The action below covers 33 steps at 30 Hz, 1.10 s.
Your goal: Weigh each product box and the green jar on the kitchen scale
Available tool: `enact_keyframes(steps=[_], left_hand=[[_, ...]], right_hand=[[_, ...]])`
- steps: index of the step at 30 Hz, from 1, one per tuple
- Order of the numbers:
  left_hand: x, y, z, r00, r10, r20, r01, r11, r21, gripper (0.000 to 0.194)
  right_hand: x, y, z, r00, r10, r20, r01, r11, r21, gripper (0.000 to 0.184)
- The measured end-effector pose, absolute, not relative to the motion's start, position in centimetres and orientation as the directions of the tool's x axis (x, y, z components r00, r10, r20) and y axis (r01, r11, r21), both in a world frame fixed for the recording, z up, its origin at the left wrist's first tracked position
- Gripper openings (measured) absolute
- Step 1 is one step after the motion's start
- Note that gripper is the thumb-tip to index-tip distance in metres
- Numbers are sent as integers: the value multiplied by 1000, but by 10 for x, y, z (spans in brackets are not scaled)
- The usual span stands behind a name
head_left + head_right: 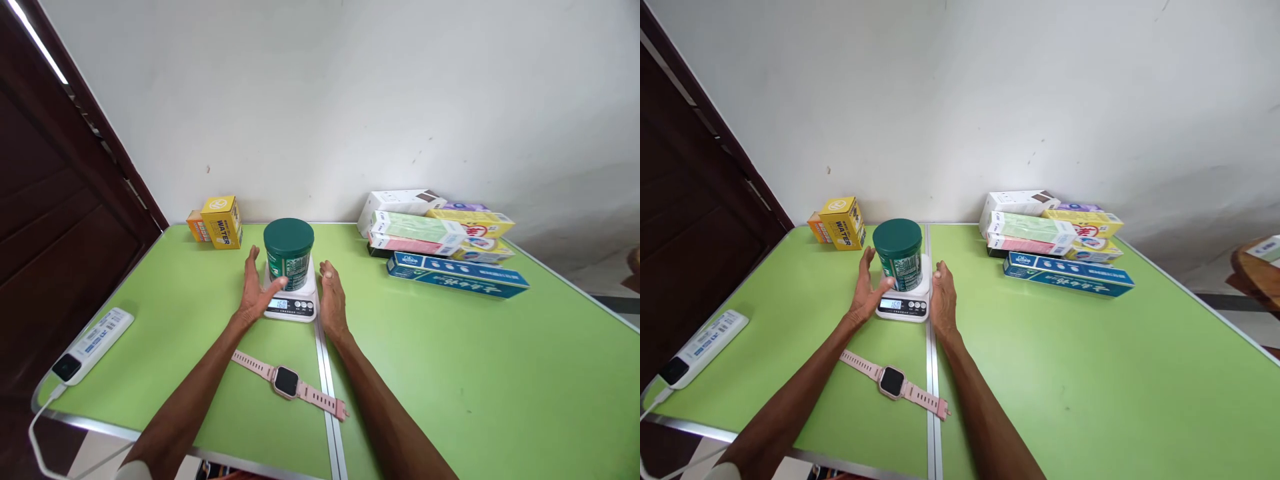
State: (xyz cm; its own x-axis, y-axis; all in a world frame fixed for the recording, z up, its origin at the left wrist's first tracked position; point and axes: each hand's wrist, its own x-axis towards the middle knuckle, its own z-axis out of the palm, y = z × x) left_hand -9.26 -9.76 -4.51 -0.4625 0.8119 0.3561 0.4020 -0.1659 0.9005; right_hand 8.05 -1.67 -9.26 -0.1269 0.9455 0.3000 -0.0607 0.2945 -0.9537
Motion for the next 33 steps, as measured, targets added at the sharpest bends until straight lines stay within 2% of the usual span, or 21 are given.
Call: enact_keyframes(steps=[3,6,10,14,18,23,27,33], left_hand=[[-76,-86,-27,-467,785,407,477,-164,863,127],[-65,-69,-21,-498,762,414,480,-156,864,119],[-61,-60,-20,-550,744,379,434,-133,891,102],[-70,-72,-17,-568,721,396,391,-188,901,97],[-106,-90,-9,-646,615,453,426,-203,882,96],[-185,-111,-11,-806,409,429,457,-32,889,84],[-243,-122,-26,-870,246,427,452,51,891,83],[-295,-119,-40,-890,192,414,442,134,887,89]], right_hand=[[83,-21,-85,-134,860,492,125,507,-853,69],[84,-23,-83,-236,714,659,190,699,-690,63],[85,-21,-84,-314,619,720,210,785,-583,60],[87,-21,-86,-328,581,745,221,813,-538,61],[90,-21,-89,-268,632,727,253,774,-580,61],[92,-22,-86,-176,756,630,243,654,-717,59],[91,-24,-81,-141,807,574,220,590,-776,59],[91,-24,-82,-83,851,518,229,522,-821,63]])
